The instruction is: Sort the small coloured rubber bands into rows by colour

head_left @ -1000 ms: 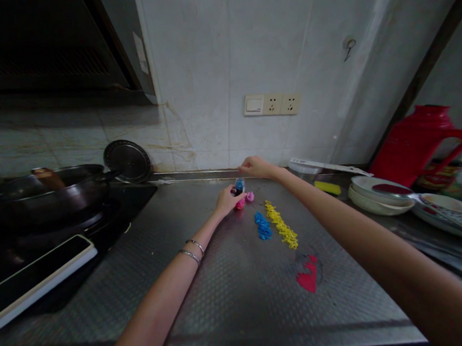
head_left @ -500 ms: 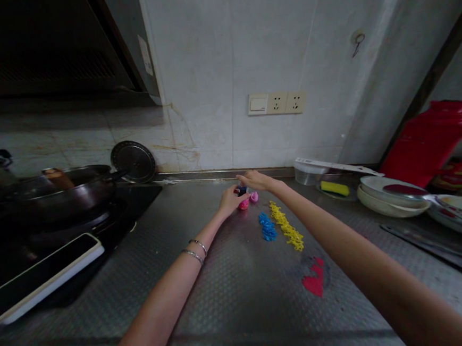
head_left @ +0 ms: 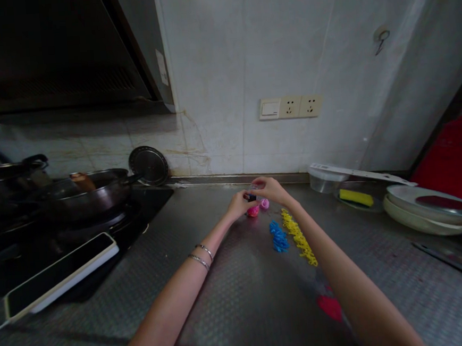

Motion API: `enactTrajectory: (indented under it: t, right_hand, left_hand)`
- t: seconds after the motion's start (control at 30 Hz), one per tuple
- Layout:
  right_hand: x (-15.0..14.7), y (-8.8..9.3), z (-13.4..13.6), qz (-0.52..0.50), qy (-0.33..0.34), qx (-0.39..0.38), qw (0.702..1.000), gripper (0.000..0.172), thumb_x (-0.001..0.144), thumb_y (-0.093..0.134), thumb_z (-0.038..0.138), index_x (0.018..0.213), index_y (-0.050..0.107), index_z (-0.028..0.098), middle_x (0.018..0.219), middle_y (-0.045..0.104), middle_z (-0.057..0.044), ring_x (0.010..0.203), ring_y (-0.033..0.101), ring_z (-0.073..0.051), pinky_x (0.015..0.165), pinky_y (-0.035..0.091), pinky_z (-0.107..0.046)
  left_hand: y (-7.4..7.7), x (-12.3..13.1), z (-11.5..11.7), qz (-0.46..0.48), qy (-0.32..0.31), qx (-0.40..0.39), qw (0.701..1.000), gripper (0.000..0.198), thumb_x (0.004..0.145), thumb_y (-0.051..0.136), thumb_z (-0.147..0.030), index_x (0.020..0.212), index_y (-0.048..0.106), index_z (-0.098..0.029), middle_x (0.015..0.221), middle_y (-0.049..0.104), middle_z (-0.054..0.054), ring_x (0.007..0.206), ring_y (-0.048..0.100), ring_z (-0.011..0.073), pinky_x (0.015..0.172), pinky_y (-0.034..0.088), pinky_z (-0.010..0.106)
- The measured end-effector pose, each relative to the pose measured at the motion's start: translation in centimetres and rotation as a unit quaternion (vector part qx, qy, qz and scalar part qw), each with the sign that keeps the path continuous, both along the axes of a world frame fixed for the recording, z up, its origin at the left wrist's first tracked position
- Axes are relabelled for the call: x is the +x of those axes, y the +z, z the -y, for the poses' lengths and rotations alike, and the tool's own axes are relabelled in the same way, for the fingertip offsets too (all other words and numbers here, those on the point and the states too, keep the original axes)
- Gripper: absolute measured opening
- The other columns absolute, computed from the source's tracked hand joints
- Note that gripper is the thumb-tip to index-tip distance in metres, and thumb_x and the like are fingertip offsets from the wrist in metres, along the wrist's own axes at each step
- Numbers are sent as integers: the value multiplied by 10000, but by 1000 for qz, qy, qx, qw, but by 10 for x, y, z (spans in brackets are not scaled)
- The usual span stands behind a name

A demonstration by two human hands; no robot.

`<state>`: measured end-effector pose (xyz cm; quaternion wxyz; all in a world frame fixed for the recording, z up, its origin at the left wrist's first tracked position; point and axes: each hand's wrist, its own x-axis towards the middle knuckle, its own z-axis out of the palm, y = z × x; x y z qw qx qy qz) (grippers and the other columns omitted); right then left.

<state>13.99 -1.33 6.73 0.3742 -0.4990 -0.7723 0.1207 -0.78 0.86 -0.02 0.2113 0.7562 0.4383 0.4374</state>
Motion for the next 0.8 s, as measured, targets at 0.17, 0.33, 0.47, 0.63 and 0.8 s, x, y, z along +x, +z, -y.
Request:
enactTrajectory:
  t: [0.17, 0.33, 0.47, 0.63, 0.8]
  right_hand:
    - [-3, -16, -6, 4, -31, -2, 1000, 525, 582, 694, 367, 1037, 577, 133, 937, 644, -83, 827, 590, -175, 718, 439, -267]
    - [-1, -24, -10, 20, -22, -14, 999, 519, 574, 695, 354, 1029, 576, 132, 917, 643, -74, 792, 584, -166, 691, 431, -257]
    - [7, -20, -10, 17, -13, -24, 999, 534, 558, 701, 358, 1023, 573, 130, 866, 639, -60, 732, 573, -147, 648, 428, -244]
    - [22, -12, -9, 2, -7, -23, 1000, 507, 576, 689, 348, 1016, 570, 127, 826, 632, -51, 683, 559, -132, 603, 421, -231]
    - [27, -11, -8, 8, -1, -26, 1000, 498, 574, 693, 334, 1013, 574, 131, 801, 631, -45, 663, 552, -129, 596, 420, -233]
  left_hand:
    - [6, 0, 6, -6, -9, -14, 1000, 359, 597, 682, -364, 822, 609, -94, 722, 616, 55, 654, 545, 142, 584, 415, 237]
    - [26, -23, 5, -65, -132, -150, 978, 558, 572, 690, -292, 1088, 557, -126, 921, 627, 79, 487, 510, 75, 438, 384, 192]
    - [31, -45, -3, -135, -98, -198, 966, 474, 603, 626, -218, 1065, 597, -118, 753, 640, 34, 422, 448, 54, 408, 346, 176]
    - [8, -41, -10, -191, -82, -134, 969, 341, 616, 613, -221, 930, 666, -100, 700, 642, 38, 577, 527, 113, 535, 402, 202]
    - [-6, -34, -13, -216, -98, -114, 965, 221, 650, 543, -182, 807, 694, -145, 708, 654, 29, 631, 559, 128, 600, 416, 203]
